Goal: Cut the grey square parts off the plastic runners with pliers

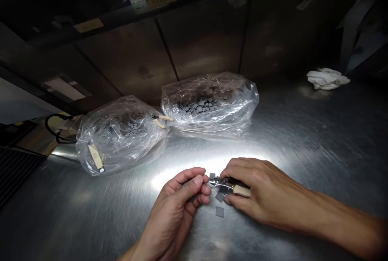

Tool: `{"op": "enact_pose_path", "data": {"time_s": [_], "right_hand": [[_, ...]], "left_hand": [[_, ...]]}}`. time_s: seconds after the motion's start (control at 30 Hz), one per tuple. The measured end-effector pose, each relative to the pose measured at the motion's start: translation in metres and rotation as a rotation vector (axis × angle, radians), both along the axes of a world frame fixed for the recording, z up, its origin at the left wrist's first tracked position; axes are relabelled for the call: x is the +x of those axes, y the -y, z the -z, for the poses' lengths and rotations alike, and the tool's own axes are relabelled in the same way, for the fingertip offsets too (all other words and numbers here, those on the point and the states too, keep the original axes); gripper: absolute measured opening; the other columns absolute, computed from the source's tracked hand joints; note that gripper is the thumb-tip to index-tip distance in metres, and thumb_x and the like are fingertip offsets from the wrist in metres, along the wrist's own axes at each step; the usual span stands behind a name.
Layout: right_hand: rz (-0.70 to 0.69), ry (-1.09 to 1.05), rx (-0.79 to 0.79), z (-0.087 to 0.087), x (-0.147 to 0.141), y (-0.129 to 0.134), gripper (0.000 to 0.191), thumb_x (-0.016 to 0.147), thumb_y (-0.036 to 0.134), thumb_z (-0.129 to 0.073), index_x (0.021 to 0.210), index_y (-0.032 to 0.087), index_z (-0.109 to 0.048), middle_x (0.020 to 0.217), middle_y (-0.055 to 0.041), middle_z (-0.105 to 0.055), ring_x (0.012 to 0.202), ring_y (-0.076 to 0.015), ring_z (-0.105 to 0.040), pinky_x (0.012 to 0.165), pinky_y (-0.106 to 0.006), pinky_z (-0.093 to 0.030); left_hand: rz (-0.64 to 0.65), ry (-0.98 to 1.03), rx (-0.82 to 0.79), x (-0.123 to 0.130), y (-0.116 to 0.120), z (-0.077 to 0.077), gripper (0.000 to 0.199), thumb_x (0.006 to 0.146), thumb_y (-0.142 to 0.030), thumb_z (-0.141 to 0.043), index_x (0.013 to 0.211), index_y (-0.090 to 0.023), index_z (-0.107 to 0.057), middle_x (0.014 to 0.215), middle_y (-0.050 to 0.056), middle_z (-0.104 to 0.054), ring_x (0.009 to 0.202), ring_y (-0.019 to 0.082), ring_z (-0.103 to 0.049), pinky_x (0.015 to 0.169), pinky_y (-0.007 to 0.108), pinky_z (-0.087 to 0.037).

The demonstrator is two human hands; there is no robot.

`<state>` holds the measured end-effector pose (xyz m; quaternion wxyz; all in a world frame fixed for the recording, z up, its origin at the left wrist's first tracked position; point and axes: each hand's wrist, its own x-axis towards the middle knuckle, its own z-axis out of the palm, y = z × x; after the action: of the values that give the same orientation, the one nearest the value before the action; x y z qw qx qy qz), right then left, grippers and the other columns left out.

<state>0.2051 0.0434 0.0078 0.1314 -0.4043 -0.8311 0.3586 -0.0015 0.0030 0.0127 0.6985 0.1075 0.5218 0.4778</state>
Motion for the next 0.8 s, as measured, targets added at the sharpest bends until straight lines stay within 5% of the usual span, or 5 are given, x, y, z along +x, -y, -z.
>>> {"op": "enact_pose_path", "data": {"time_s": [0.3, 0.57, 0.67, 0.8], "right_hand": [[-0.018, 0.135, -0.117, -0.011, 0.006, -0.003, 0.022, 0.087, 0.018, -0.074, 0.107, 0.026, -0.068, 0.103, 0.0014, -0.070, 0.092, -0.0188, -0.064, 0.081, -0.033, -0.046], [-0.028, 0.105, -0.137, -0.008, 0.007, -0.004, 0.025, 0.087, 0.012, -0.066, 0.107, 0.027, -0.068, 0.106, 0.0028, -0.070, 0.096, -0.0170, -0.065, 0.085, -0.031, -0.046], [-0.038, 0.105, -0.139, -0.008, 0.004, -0.003, 0.027, 0.086, 0.010, -0.063, 0.107, 0.027, -0.070, 0.104, 0.0021, -0.071, 0.097, -0.0180, -0.065, 0.087, -0.032, -0.046], [-0.023, 0.096, -0.153, -0.009, 0.004, -0.008, 0.024, 0.082, 0.013, -0.064, 0.101, 0.026, -0.071, 0.099, 0.0011, -0.072, 0.095, -0.0209, -0.065, 0.086, -0.033, -0.044]], "left_hand": [[-0.012, 0.026, -0.046, -0.006, -0.006, 0.005, 0.020, 0.090, -0.004, -0.064, 0.105, -0.007, -0.077, 0.076, 0.003, -0.066, 0.056, 0.008, -0.058, 0.050, 0.018, -0.049], [0.048, 0.074, -0.046, -0.004, 0.000, 0.008, 0.018, 0.096, -0.020, -0.065, 0.108, -0.011, -0.075, 0.069, -0.001, -0.059, 0.046, 0.006, -0.043, 0.036, 0.016, -0.032], [0.006, 0.063, -0.068, -0.005, 0.001, 0.011, 0.020, 0.098, -0.025, -0.064, 0.104, -0.009, -0.074, 0.075, 0.001, -0.060, 0.051, 0.007, -0.048, 0.039, 0.017, -0.036], [-0.018, 0.017, -0.071, -0.012, -0.009, -0.001, 0.015, 0.095, -0.010, -0.059, 0.101, -0.005, -0.072, 0.089, 0.009, -0.066, 0.067, 0.011, -0.062, 0.056, 0.022, -0.051]]}}
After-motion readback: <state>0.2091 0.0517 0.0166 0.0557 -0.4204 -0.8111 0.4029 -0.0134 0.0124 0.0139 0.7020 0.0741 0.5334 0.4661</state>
